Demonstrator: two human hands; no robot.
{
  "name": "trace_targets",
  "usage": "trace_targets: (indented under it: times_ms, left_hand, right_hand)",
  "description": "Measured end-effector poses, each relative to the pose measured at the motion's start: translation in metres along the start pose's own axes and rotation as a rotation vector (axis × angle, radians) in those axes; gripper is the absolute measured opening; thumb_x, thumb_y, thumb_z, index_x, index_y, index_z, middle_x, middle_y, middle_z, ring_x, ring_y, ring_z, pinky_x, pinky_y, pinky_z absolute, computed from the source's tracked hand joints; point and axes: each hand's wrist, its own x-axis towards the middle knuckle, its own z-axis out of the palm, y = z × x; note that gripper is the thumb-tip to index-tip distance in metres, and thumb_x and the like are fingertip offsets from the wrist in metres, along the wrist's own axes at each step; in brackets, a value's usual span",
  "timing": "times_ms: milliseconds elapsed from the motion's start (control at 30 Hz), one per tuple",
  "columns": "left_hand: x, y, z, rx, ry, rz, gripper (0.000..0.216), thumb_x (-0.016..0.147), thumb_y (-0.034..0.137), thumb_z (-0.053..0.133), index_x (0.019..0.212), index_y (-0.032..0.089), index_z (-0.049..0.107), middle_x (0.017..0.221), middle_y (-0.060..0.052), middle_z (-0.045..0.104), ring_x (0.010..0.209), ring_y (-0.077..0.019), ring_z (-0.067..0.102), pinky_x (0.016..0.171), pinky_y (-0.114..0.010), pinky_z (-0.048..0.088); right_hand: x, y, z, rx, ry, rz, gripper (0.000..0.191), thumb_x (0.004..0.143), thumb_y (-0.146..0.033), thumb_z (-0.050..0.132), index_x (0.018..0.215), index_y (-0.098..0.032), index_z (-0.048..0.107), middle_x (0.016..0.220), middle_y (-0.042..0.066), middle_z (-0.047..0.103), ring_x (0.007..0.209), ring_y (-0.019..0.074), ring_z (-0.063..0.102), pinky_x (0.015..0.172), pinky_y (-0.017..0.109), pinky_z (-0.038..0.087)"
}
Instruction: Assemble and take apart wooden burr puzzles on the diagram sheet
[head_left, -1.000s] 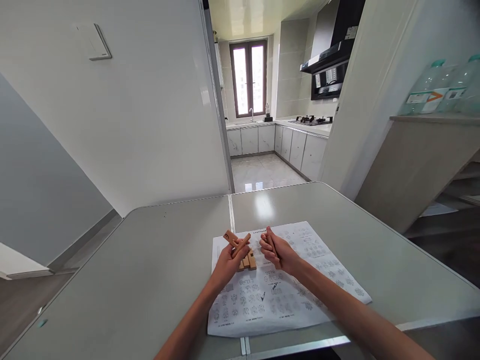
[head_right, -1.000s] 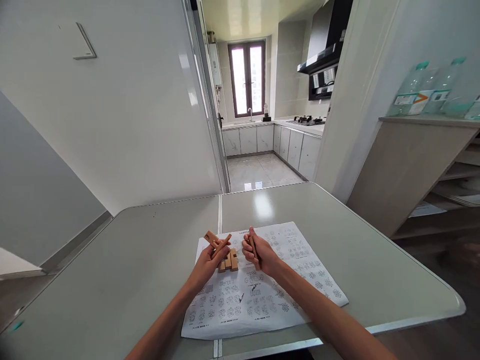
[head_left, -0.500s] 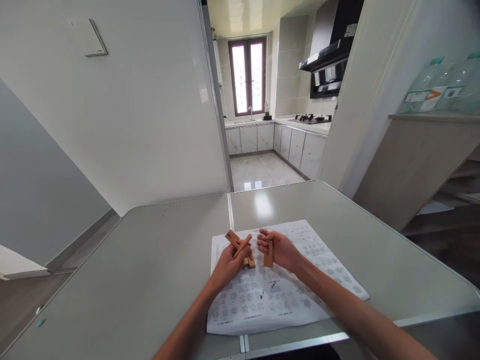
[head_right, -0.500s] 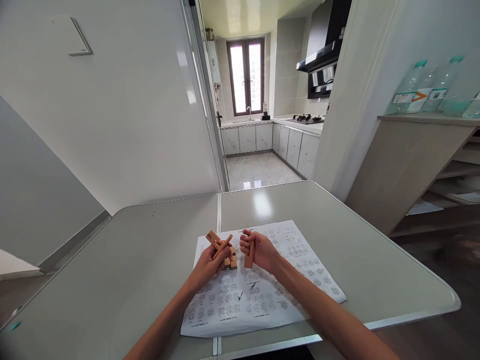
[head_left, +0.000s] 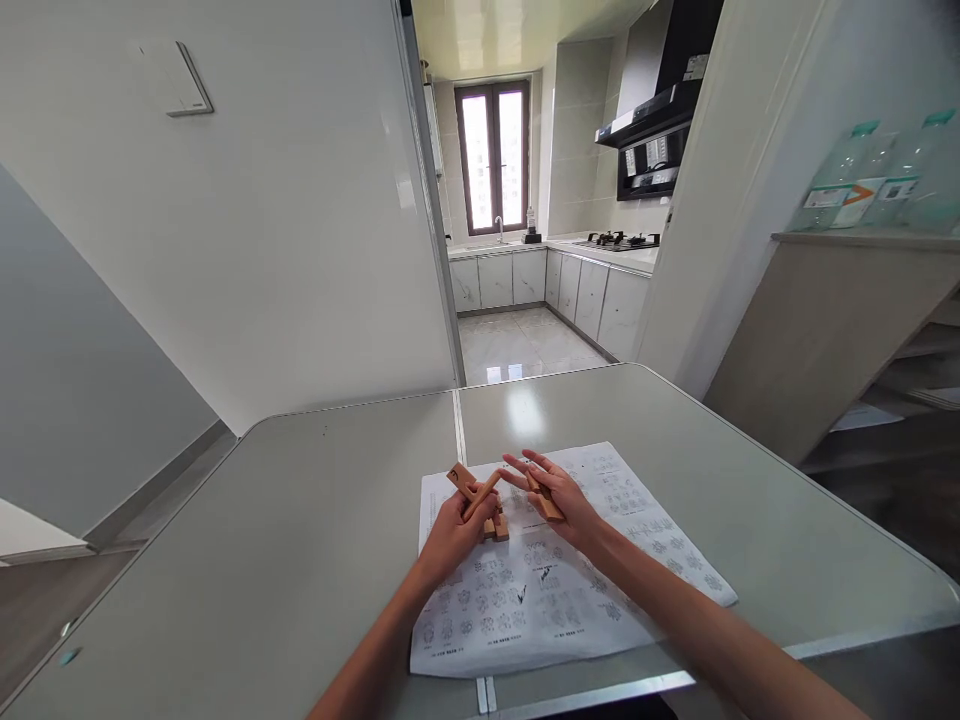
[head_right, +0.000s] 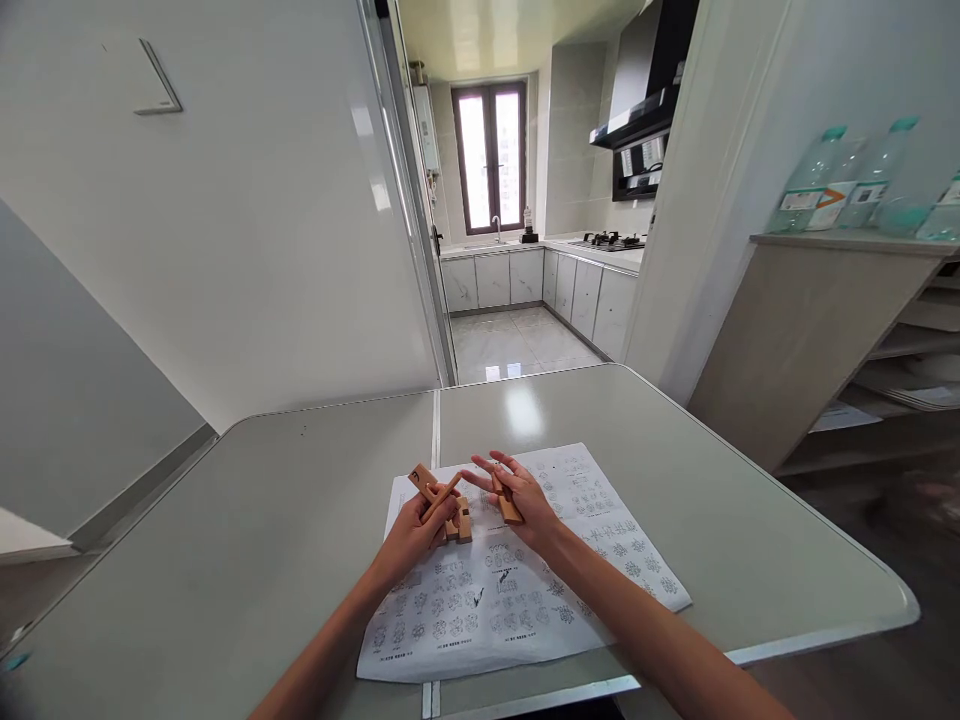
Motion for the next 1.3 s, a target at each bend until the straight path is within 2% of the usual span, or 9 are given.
trace_targets:
  times_ms: [33, 100, 167, 267, 433, 600, 800, 1100, 1300]
  left_hand:
    - [0.000, 0.000, 0.000, -0.004, 0.000, 0.000, 0.038, 0.095, 0.056, 0.060, 0.094, 0.018, 0.060, 0.082, -0.002, 0.067, 0.063, -0.0129, 0.052, 0.058, -0.025, 0.037]
    - [0.001, -0.001, 0.000, -0.014, 0.010, -0.002, 0.038, 0.094, 0.056, 0.061, 0.095, 0.018, 0.060, 0.081, -0.002, 0.067, 0.065, -0.0135, 0.053, 0.059, -0.025, 0.037]
    - [0.001, -0.001, 0.001, -0.029, 0.032, -0.005, 0.038, 0.092, 0.056, 0.063, 0.097, 0.018, 0.060, 0.080, -0.001, 0.067, 0.066, -0.0142, 0.054, 0.058, -0.025, 0.037]
    - [0.001, 0.000, 0.001, -0.044, 0.055, -0.010, 0.040, 0.089, 0.056, 0.066, 0.101, 0.018, 0.062, 0.081, -0.002, 0.068, 0.067, -0.0153, 0.057, 0.057, -0.025, 0.037]
    - [0.001, -0.001, 0.001, -0.060, 0.058, -0.012, 0.045, 0.088, 0.059, 0.067, 0.104, 0.017, 0.064, 0.082, -0.002, 0.069, 0.068, -0.0158, 0.059, 0.057, -0.025, 0.039]
    - [0.001, -0.003, 0.001, -0.063, 0.047, -0.007, 0.044, 0.088, 0.059, 0.067, 0.101, 0.017, 0.063, 0.083, -0.004, 0.069, 0.069, -0.0164, 0.061, 0.056, -0.025, 0.039]
    - [0.001, -0.001, 0.000, -0.056, 0.027, -0.030, 0.043, 0.090, 0.058, 0.065, 0.103, 0.018, 0.062, 0.083, -0.002, 0.069, 0.067, -0.0155, 0.059, 0.054, -0.024, 0.037]
    - [0.001, -0.003, 0.002, 0.000, 0.049, -0.015, 0.039, 0.091, 0.055, 0.065, 0.099, 0.017, 0.064, 0.083, -0.002, 0.069, 0.072, -0.0161, 0.058, 0.066, -0.027, 0.043]
    - [0.001, -0.004, 0.001, 0.001, 0.057, -0.006, 0.038, 0.092, 0.055, 0.064, 0.099, 0.017, 0.063, 0.083, -0.002, 0.066, 0.070, -0.0151, 0.056, 0.064, -0.026, 0.040]
  right_hand:
    - [0.001, 0.001, -0.003, -0.034, 0.047, -0.007, 0.034, 0.087, -0.027, 0.078, 0.111, -0.024, 0.054, 0.125, 0.010, 0.070, 0.077, 0.0158, 0.075, 0.036, 0.015, 0.043]
    - [0.005, 0.002, -0.008, -0.090, 0.066, 0.029, 0.028, 0.090, -0.038, 0.074, 0.104, -0.025, 0.053, 0.107, 0.004, 0.073, 0.041, 0.0054, 0.052, 0.024, 0.014, 0.019]
    - [0.008, 0.002, -0.012, -0.079, 0.053, 0.059, 0.027, 0.090, -0.043, 0.071, 0.099, -0.024, 0.054, 0.085, -0.003, 0.068, 0.034, 0.0027, 0.031, 0.026, 0.015, 0.014]
    - [0.011, 0.001, -0.013, -0.016, 0.030, 0.066, 0.024, 0.089, -0.042, 0.068, 0.093, -0.022, 0.055, 0.071, -0.006, 0.056, 0.039, 0.0053, 0.030, 0.031, 0.016, 0.024]
    - [0.010, -0.002, -0.007, 0.056, -0.014, 0.052, 0.015, 0.089, -0.035, 0.060, 0.089, -0.020, 0.060, 0.069, -0.003, 0.046, 0.053, 0.0118, 0.042, 0.043, 0.021, 0.039]
    - [0.006, -0.003, 0.000, 0.057, -0.064, 0.007, 0.018, 0.093, -0.034, 0.067, 0.104, -0.021, 0.068, 0.080, -0.001, 0.052, 0.069, 0.0147, 0.052, 0.064, 0.026, 0.053]
    - [0.006, 0.002, -0.001, 0.025, -0.072, -0.063, 0.029, 0.083, -0.033, 0.084, 0.107, -0.025, 0.069, 0.085, -0.003, 0.060, 0.083, 0.0128, 0.060, 0.081, 0.025, 0.055]
    - [0.011, 0.007, -0.011, -0.050, 0.015, -0.055, 0.024, 0.085, -0.038, 0.083, 0.100, -0.023, 0.071, 0.103, 0.001, 0.072, 0.078, 0.0106, 0.064, 0.067, 0.020, 0.056]
    - [0.014, 0.010, -0.019, -0.064, 0.069, -0.056, 0.033, 0.077, -0.023, 0.089, 0.104, -0.018, 0.071, 0.114, 0.009, 0.076, 0.108, 0.0172, 0.070, 0.094, 0.025, 0.059]
